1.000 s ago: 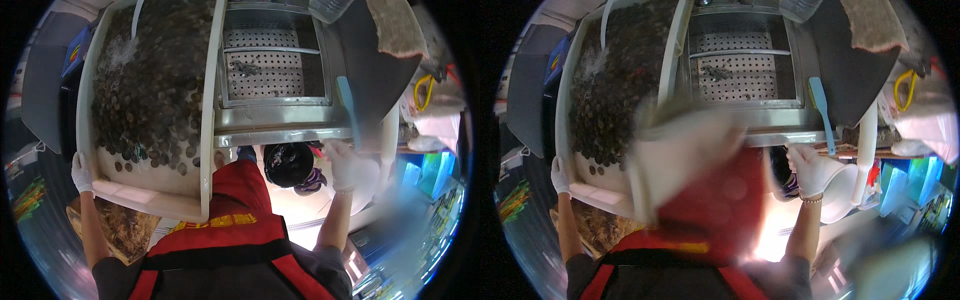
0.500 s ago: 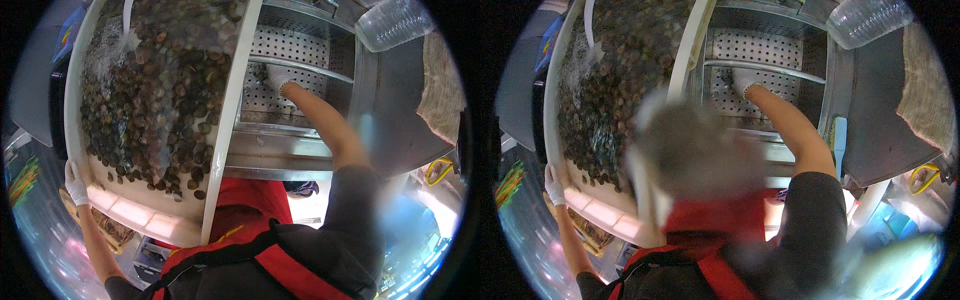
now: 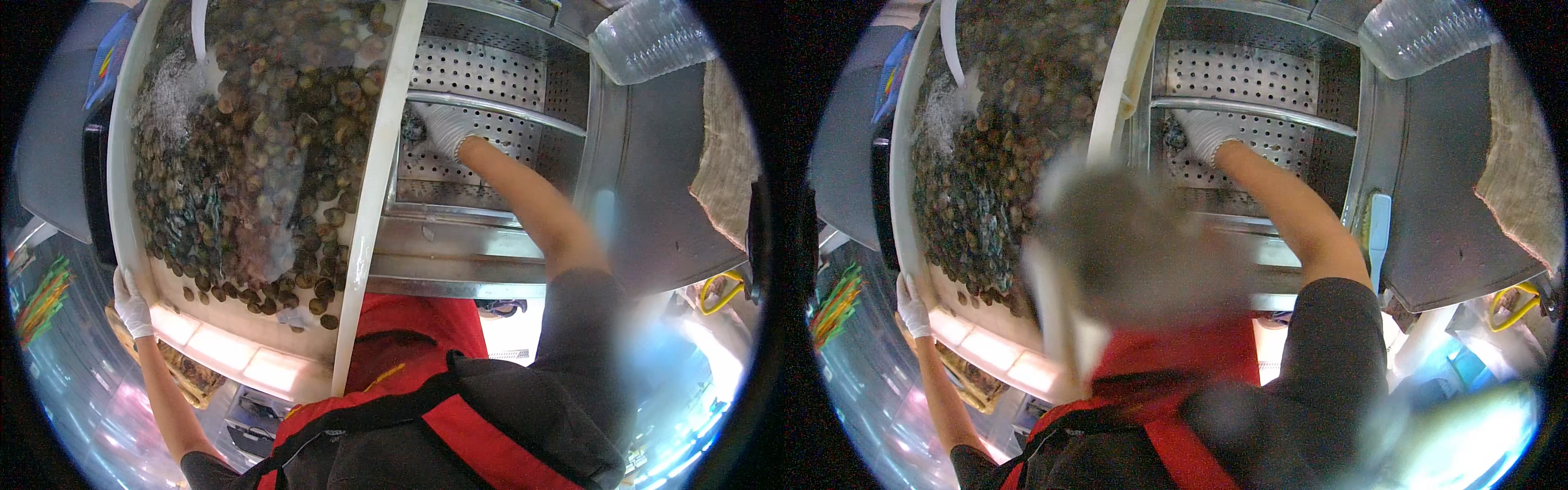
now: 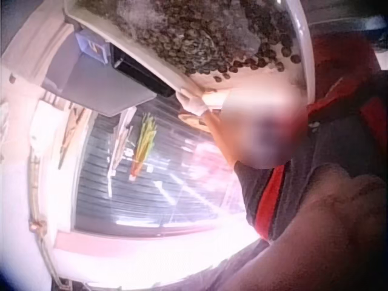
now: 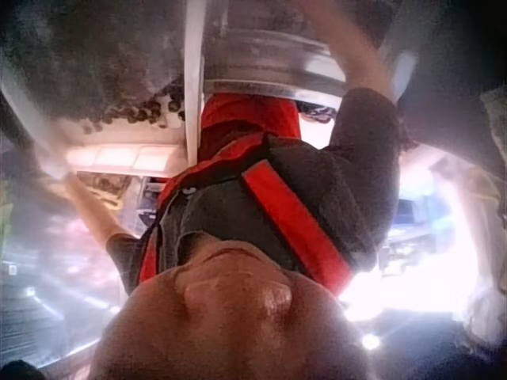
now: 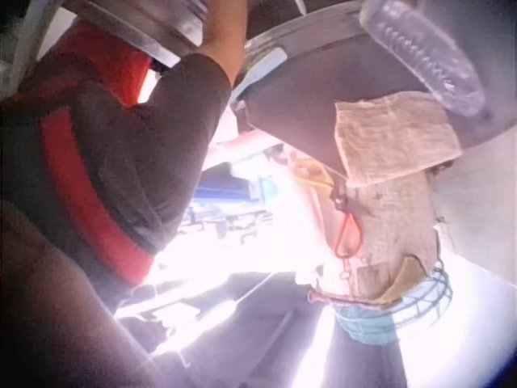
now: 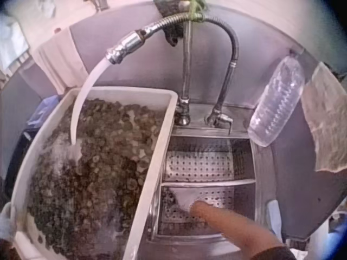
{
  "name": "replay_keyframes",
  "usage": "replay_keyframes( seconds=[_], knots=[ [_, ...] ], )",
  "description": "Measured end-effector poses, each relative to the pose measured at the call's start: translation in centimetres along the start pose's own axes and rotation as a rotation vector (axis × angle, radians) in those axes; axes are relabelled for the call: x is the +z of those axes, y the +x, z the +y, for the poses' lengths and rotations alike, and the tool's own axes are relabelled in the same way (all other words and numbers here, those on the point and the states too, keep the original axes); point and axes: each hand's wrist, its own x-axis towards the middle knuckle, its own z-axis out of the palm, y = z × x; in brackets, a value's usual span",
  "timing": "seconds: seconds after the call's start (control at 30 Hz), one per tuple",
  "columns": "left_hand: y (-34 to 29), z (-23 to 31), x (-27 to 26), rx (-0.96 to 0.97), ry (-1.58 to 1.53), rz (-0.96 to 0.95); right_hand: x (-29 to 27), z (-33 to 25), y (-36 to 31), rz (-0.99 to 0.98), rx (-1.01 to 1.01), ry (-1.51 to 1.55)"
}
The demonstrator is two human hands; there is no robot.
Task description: The person washes snails in a white tray under running water, using gloved hands to agitate and rinse them. They repeatedly scoop water with a black bowl and pour it over the snails, then drain the tray and continue rinsing.
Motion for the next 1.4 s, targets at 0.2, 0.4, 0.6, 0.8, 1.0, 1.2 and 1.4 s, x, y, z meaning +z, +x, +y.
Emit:
replay_keyframes(
  seconds=[0.2, 0.4, 0.6, 0.8, 1.0, 1.2, 1.4],
  knots=[
    [0.2, -0.4, 0.0, -0.009, -0.016, -0.026, 0.1, -1.8, -0.3, 0.021, 0.020, -0.124],
    [0.0, 1.6, -0.1, 0.001, 0.067, -0.025, 2.8, -1.7, -0.4, 0.198, -0.086, -0.124],
    [0.0, 0.7, -0.3, 0.014, 0.057, -0.028, 3.6, -3.3, -0.8, 0.212, 0.006, -0.033],
    [-0.1, 0.9, 0.1, -0.025, -0.061, -0.042, 5.0, -3.8, -0.7, 0.288, 0.031, 0.068],
    [0.0, 0.6, 0.0, 0.008, 0.001, -0.036, 4.3, -4.8, 0.0, 0.250, 0.165, 0.104],
    [-0.2, 1.6, -0.1, 0.010, 0.040, -0.030, 2.2, -3.3, 1.3, -0.056, 0.309, 0.295],
    [0.2, 1.9, -0.1, 0.038, 0.042, -0.046, -3.2, -4.1, -7.3, 0.031, 0.370, 1.386]
  ],
)
